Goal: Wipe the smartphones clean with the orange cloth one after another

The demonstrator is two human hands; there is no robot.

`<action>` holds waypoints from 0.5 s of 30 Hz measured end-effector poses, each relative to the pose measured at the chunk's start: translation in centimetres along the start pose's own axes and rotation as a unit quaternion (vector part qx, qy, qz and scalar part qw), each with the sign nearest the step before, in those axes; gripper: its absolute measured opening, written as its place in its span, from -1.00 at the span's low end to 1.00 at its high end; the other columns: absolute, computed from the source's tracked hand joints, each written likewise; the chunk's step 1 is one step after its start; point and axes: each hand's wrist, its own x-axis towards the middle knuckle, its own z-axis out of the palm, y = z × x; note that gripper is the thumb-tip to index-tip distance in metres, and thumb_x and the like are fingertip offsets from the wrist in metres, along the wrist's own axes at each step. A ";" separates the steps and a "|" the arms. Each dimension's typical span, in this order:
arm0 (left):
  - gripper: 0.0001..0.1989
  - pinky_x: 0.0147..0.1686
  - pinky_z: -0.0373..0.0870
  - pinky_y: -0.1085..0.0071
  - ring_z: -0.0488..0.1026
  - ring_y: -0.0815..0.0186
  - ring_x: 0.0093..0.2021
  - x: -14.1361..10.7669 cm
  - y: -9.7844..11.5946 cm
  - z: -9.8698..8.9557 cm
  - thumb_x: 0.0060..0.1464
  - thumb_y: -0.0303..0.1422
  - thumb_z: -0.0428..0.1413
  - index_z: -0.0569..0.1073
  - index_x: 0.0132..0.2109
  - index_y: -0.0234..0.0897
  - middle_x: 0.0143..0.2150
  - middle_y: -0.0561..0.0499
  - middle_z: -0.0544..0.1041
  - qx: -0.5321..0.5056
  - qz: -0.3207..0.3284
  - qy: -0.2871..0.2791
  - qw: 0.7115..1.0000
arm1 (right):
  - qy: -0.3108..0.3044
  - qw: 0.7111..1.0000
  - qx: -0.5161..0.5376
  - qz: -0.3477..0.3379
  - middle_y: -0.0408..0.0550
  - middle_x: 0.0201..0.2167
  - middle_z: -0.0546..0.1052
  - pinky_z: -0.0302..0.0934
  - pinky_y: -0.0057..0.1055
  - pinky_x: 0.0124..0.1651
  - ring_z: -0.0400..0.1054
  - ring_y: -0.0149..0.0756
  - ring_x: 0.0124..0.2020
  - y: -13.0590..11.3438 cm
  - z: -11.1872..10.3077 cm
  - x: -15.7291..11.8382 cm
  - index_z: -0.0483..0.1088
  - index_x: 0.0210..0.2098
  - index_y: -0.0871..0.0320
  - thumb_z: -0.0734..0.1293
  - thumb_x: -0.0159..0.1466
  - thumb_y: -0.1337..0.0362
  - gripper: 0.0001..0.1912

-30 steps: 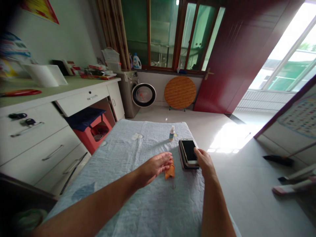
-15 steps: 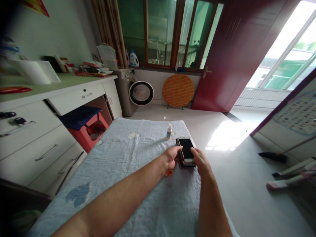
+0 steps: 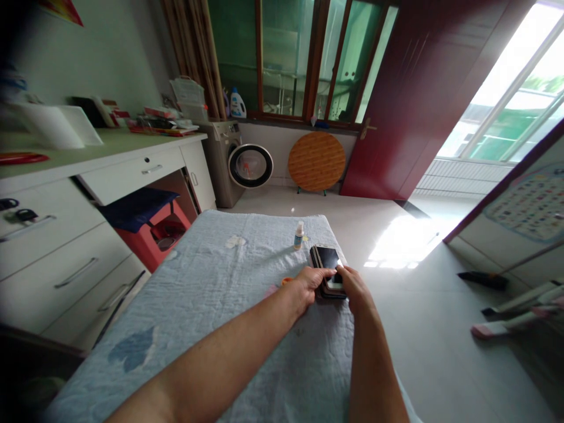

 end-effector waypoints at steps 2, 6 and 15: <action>-0.63 -0.44 0.49 0.34 0.53 0.19 -0.45 0.1 -0.2 0.2 -0.27 -0.46 0.39 0.47 -0.25 -0.42 -0.42 -0.09 0.57 0.005 0.013 0.016 1.000 | -0.006 1.000 0.022 0.004 -0.15 -0.61 0.47 0.19 -0.44 -0.45 0.34 -0.31 -0.51 0.0 0.1 -0.1 0.41 -0.53 0.15 0.37 -0.07 0.10 -0.76; -0.51 -0.45 0.48 0.34 0.54 0.18 -0.43 -0.4 -0.3 0.6 -0.27 -0.45 0.39 0.43 -0.14 -0.41 -0.37 -0.11 0.57 0.012 0.037 0.039 0.998 | -0.015 0.998 0.053 0.004 -0.16 -0.59 0.47 0.19 -0.44 -0.44 0.34 -0.31 -0.50 -0.4 0.4 -0.4 0.42 -0.49 0.17 0.40 -0.09 0.08 -0.72; -0.24 -0.44 0.44 0.41 0.53 0.21 -0.38 -3.5 0.4 -0.4 -0.22 -0.51 0.33 0.17 0.13 -0.42 -0.32 -0.05 0.53 -0.002 0.088 0.066 0.994 | -0.032 0.996 0.081 -0.020 -0.17 -0.55 0.47 0.19 -0.46 -0.44 0.38 -0.26 -0.43 -2.7 1.5 -2.7 0.42 -0.35 0.15 0.45 -0.09 0.06 -0.62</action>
